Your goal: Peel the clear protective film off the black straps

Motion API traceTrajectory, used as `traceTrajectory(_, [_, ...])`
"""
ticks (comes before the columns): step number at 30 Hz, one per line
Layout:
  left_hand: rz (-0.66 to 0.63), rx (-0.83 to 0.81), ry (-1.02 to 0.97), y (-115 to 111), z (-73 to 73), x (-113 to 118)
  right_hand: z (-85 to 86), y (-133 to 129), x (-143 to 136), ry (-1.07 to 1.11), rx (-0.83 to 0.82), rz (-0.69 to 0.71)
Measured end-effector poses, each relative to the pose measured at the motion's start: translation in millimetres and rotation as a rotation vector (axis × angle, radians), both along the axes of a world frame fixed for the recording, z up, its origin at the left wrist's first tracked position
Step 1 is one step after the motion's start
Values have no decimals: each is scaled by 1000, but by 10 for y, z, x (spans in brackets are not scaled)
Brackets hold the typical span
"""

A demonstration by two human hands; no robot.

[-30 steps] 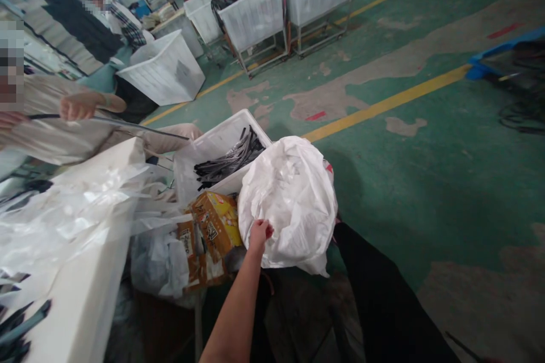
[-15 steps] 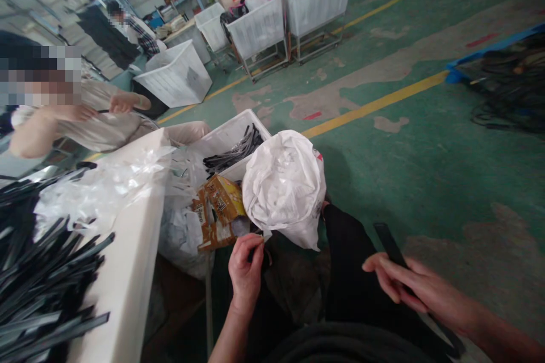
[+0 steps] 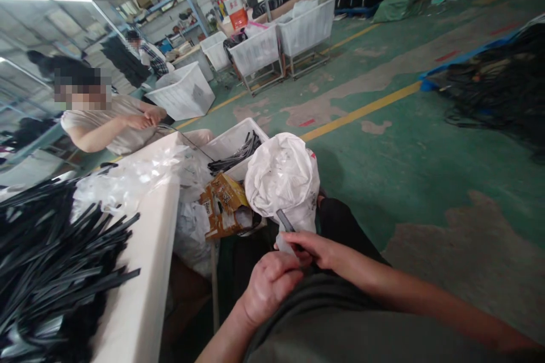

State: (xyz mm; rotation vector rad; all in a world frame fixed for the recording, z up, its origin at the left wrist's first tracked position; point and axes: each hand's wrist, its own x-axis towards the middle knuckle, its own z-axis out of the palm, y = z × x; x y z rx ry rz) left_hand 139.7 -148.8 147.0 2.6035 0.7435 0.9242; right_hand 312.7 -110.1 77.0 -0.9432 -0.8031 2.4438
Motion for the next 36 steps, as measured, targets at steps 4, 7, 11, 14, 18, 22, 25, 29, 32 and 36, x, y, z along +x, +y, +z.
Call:
traceTrajectory(4, [5,-15,-37,-210,-24,39,115,-25,82,-43,121,-92])
traceTrajectory(7, [62,-89,-137,-357,-151,50,217,18,197,-105,221,-182])
traceTrajectory(11, [422,-580,-449,-384,-238,102,386,66,316,-193,379,-236])
traceTrajectory(14, [435,-1058,-492,-252,-157,177,499,85,336,-228,508,-204])
traceTrajectory(18, [300,-1392,-441,-81,-57,247,572,127,326,-315,701,-177])
traceTrajectory(22, [263,-1614,-494,-3,-99,234,576,172,337,-447,886,-156])
traceTrajectory(25, [280,-1675,-578,57,-159,215,578,182,338,-549,1001,-134])
traceTrajectory(29, [338,-1825,-662,147,-215,221,591,175,320,-657,1097,-107])
traceTrajectory(32, [369,-2007,-781,170,-261,243,587,170,312,-681,1139,-82])
traceTrajectory(36, [392,-1956,-866,79,-356,298,551,170,324,-689,1146,-70])
